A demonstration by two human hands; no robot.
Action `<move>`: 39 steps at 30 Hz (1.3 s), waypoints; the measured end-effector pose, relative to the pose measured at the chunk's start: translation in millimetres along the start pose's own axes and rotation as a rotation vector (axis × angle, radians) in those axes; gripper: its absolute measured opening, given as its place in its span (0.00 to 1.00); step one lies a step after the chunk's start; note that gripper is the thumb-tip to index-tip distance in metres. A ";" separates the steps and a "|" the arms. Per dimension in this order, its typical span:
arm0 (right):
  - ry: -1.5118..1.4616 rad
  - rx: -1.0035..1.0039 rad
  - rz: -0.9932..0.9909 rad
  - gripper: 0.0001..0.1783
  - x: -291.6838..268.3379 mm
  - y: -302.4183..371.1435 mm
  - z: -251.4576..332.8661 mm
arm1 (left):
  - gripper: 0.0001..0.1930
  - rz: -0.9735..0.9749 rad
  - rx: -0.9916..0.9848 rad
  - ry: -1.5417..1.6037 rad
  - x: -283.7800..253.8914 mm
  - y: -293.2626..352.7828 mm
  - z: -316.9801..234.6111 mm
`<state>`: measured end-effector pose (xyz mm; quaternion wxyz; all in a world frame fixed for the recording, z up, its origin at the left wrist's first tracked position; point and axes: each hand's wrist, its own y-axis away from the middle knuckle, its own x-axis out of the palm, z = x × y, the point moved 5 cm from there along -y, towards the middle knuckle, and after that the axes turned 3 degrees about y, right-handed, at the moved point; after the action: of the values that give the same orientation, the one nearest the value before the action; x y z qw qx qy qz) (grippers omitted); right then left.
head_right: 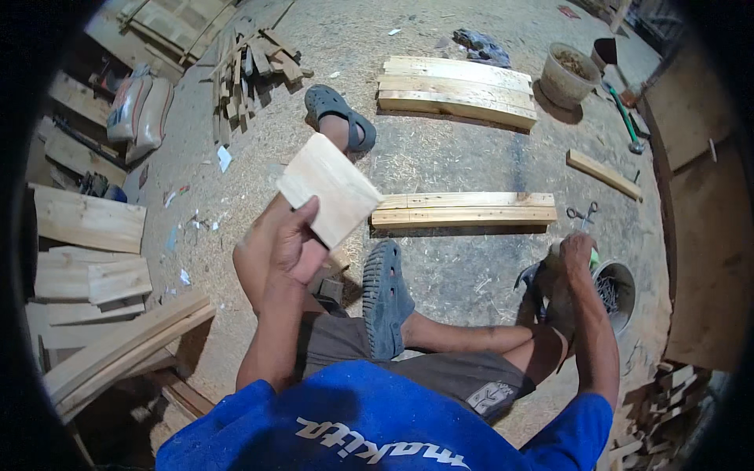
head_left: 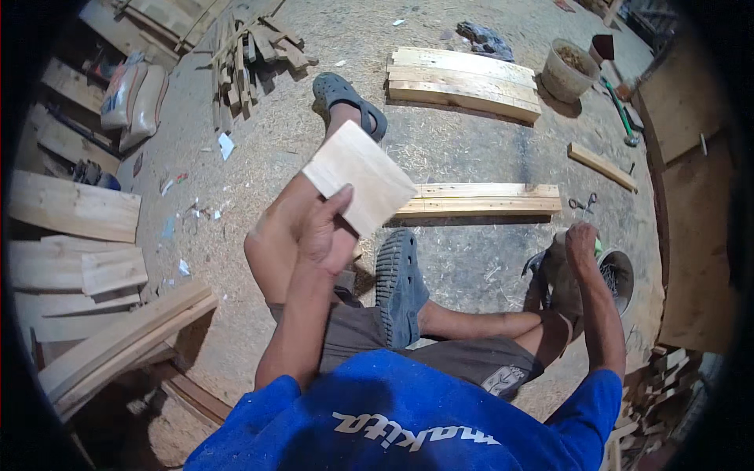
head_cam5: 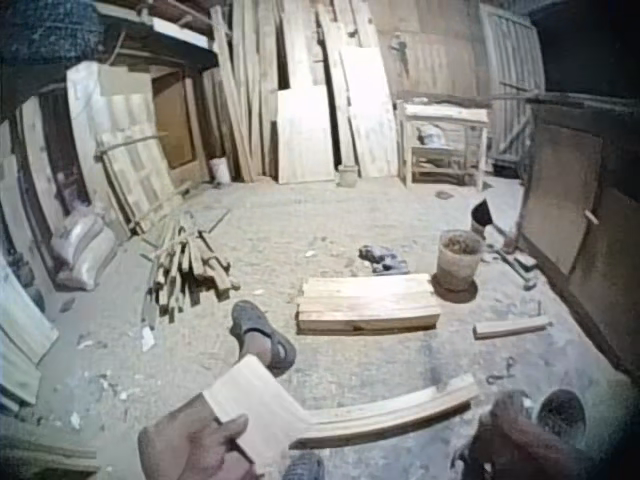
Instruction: Assemble wooden components using glue, nails, and a hammer.
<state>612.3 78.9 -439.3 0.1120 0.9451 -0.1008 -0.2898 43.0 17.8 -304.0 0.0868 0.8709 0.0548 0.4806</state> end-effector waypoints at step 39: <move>-3.347 0.116 -0.236 0.30 -219.8 128.1 14.2 | 0.21 -0.252 -0.104 -0.583 -49.5 -5.3 66.1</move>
<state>409.7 10.7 -300.7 0.1647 0.3782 0.0441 0.9099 72.6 7.6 -380.6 0.2020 0.9527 0.1103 0.1983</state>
